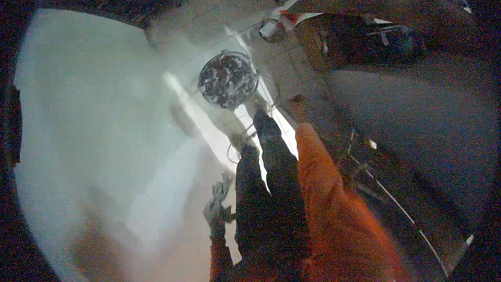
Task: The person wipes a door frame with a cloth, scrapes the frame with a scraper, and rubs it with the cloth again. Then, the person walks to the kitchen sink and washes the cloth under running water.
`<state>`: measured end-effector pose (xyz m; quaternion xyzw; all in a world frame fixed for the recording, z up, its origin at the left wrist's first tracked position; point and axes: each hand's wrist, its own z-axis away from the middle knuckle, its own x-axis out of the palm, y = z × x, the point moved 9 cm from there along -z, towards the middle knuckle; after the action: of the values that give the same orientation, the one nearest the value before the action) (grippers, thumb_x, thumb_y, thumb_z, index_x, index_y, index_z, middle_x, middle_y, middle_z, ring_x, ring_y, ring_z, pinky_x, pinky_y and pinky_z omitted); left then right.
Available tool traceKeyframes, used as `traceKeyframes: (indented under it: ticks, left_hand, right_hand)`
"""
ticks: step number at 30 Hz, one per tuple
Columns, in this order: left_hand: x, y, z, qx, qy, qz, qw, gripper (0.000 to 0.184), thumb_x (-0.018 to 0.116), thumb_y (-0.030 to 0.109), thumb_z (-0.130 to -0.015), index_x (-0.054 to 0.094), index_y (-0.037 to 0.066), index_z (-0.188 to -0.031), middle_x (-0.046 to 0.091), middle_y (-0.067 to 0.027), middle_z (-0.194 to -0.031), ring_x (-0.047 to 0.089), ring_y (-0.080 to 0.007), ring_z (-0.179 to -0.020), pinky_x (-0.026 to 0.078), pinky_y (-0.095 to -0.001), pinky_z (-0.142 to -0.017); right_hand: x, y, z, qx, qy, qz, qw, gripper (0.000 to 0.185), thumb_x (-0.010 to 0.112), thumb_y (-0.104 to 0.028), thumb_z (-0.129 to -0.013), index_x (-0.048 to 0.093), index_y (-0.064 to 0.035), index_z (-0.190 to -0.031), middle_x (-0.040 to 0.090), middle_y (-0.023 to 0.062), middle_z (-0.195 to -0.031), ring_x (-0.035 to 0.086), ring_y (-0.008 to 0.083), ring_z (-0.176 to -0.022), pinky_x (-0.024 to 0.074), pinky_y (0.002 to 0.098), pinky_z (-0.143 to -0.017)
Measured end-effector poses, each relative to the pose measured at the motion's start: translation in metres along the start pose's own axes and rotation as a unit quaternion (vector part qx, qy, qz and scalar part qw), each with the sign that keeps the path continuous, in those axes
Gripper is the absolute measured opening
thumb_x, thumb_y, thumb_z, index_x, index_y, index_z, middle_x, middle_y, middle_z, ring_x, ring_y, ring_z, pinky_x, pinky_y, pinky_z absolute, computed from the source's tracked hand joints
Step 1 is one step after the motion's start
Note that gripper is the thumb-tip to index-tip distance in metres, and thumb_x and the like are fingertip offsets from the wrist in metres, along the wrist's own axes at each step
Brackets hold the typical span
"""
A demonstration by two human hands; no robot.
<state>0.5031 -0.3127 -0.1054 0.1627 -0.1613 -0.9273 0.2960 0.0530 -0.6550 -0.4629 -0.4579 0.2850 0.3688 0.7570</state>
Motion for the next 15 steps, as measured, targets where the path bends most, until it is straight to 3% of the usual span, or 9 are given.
traceKeyframes:
  ticks: [2,8,12,15]
  left_hand:
    - [-0.003,-0.008,-0.014,0.048,0.035,-0.067,0.996,0.021,0.065,0.016,-0.099,0.062,0.000,-0.085,0.054,0.0002,-0.067,0.051,-0.0077,-0.057,0.039,-0.0255,-0.052]
    - [0.043,0.009,-0.035,0.164,0.068,-0.317,0.932,0.017,0.069,0.014,-0.096,0.068,-0.002,-0.092,0.061,-0.0025,-0.071,0.054,-0.0087,-0.059,0.041,-0.0265,-0.053]
    - [0.064,0.002,-0.044,0.129,0.062,-0.433,0.890,0.016,0.069,0.012,-0.095,0.068,-0.003,-0.093,0.063,-0.0030,-0.072,0.056,-0.0098,-0.061,0.044,-0.0274,-0.055]
    - [0.057,-0.024,-0.049,0.080,0.067,-0.425,0.899,0.016,0.069,0.012,-0.096,0.069,-0.004,-0.094,0.064,-0.0034,-0.074,0.057,-0.0106,-0.063,0.046,-0.0287,-0.057]
  right_hand:
    - [0.005,0.039,-0.053,-0.140,0.057,0.210,0.966,0.031,0.070,-0.027,-0.091,0.070,-0.0034,-0.111,0.071,0.0136,-0.101,0.067,0.0315,-0.095,0.0505,0.0472,-0.084]
    - [-0.046,0.116,-0.150,-0.003,0.076,0.261,0.962,0.034,0.069,-0.026,-0.092,0.065,-0.0030,-0.117,0.067,0.0161,-0.109,0.064,0.0332,-0.101,0.0475,0.0486,-0.090]
    - [-0.056,0.162,-0.184,0.021,0.097,0.280,0.955,0.037,0.068,-0.025,-0.093,0.062,-0.0028,-0.122,0.065,0.0177,-0.114,0.063,0.0343,-0.105,0.0455,0.0496,-0.093]
    - [-0.061,0.184,-0.190,0.031,0.113,0.288,0.950,0.039,0.067,-0.025,-0.094,0.059,-0.0026,-0.125,0.063,0.0189,-0.118,0.061,0.0352,-0.108,0.0440,0.0503,-0.096]
